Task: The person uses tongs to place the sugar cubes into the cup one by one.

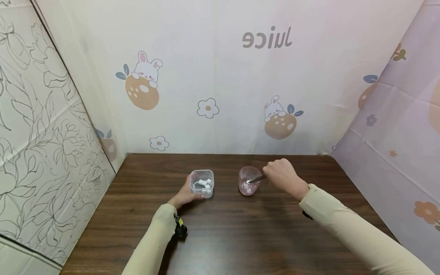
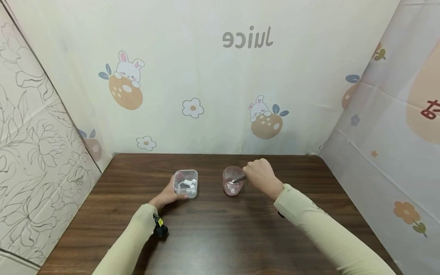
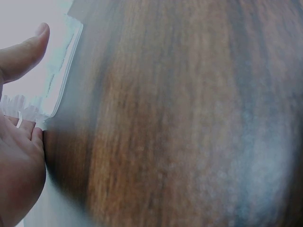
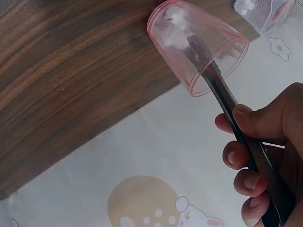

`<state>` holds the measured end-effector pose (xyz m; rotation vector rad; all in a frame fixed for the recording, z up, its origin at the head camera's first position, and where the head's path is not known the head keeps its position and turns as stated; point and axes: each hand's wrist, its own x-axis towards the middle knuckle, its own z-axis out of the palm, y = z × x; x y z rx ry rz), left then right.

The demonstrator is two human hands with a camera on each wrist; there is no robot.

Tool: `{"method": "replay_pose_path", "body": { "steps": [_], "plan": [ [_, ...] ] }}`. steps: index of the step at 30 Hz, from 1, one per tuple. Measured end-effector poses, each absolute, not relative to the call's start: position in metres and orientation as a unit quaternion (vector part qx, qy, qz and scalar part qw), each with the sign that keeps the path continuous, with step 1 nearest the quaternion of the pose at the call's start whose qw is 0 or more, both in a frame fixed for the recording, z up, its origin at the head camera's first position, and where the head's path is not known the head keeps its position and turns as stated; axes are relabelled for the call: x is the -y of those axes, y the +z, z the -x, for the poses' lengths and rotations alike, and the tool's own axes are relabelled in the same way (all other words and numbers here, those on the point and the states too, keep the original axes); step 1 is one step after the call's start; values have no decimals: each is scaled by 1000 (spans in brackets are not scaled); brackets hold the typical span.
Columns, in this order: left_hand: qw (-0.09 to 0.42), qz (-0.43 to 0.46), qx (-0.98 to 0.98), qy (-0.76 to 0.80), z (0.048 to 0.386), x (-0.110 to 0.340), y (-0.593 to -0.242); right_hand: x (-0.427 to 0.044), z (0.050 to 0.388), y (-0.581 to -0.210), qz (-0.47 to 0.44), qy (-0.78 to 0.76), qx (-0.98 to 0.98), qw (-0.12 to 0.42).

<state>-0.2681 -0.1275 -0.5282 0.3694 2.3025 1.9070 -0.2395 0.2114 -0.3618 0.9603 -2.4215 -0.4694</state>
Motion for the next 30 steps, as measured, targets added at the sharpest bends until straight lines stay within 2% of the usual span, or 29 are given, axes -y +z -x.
{"method": "replay_pose_path", "body": {
  "steps": [4, 9, 16, 23, 30],
  "plan": [
    [61, -130, -754, 641, 268, 127, -528, -210, 241, -365, -356, -177, 881, 256],
    [61, -127, -762, 632, 269, 127, -527, -209, 242, -366, -351, -181, 885, 245],
    [87, -137, -763, 626, 250, 127, -490, -209, 244, -367, -348, -187, 887, 238],
    [81, -146, -749, 641, 251, 126, -493, -208, 242, -358, -337, -187, 895, 223],
    [79, -144, -756, 633, 251, 127, -494, -204, 241, -341, -329, -170, 900, 231]
  ]
}}
